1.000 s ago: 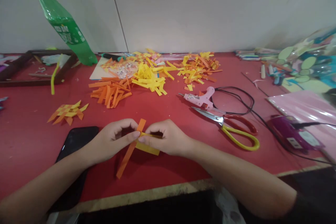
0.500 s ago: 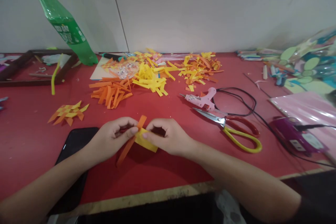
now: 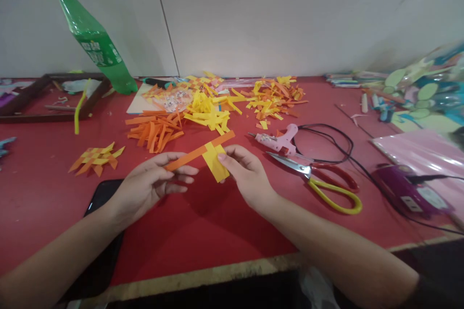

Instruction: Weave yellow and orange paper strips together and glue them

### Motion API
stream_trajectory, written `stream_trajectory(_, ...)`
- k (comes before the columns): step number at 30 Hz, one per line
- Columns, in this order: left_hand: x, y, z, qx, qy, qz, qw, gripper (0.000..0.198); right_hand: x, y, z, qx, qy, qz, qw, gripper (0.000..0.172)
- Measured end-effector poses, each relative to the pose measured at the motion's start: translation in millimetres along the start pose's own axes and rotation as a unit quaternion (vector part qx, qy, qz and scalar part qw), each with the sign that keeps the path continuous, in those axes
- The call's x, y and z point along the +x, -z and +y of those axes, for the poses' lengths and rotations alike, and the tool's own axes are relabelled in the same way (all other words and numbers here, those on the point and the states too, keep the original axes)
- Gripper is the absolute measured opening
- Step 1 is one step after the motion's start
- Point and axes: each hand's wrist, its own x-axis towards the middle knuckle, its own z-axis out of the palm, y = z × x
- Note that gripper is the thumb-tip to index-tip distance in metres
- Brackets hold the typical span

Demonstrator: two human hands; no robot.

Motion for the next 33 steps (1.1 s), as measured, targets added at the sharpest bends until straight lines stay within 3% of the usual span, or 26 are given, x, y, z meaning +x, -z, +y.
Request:
stream_trajectory(4, -3, -1.7, -2, 0.06, -0.011, 0.014, 0.998, 0.047, -1, 1, 0, 0.003, -0.004, -0.034, 0.999, 0.024)
stream_trajectory(10, -3, 2.2, -4, 0.048, -0.054, 0.02, 0.997, 0.056, -5, -1, 0, -0.056, 0.009, -0.062, 0.996, 0.029)
stream_trajectory(14, -1, 3.6, -7, 0.072, -0.049, 0.037, 0.996, 0.034, -7, -3, -4, -0.084, 0.02, -0.111, 0.99, 0.027)
stream_trajectory(19, -2, 2.1, -6, 0.143, -0.056, 0.024, 0.988, 0.035, -9, -4, -12, -0.139, 0.003, -0.185, 0.973, 0.027)
stream_trajectory(24, -2, 2.6, -5, 0.156, -0.051, 0.008, 0.986, 0.035, -8, -1, -16, -0.192, 0.034, -0.155, 0.969, 0.026)
stream_trajectory(28, -2, 1.5, -5, 0.186, -0.052, -0.022, 0.981, 0.032, -6, 0, -17, -0.174, 0.034, -0.135, 0.975, 0.026)
stream_trajectory(33, -3, 1.2, -5, 0.201, -0.157, 0.037, 0.966, 0.033, -6, 1, -18, -0.158, -0.005, -0.111, 0.981, 0.03)
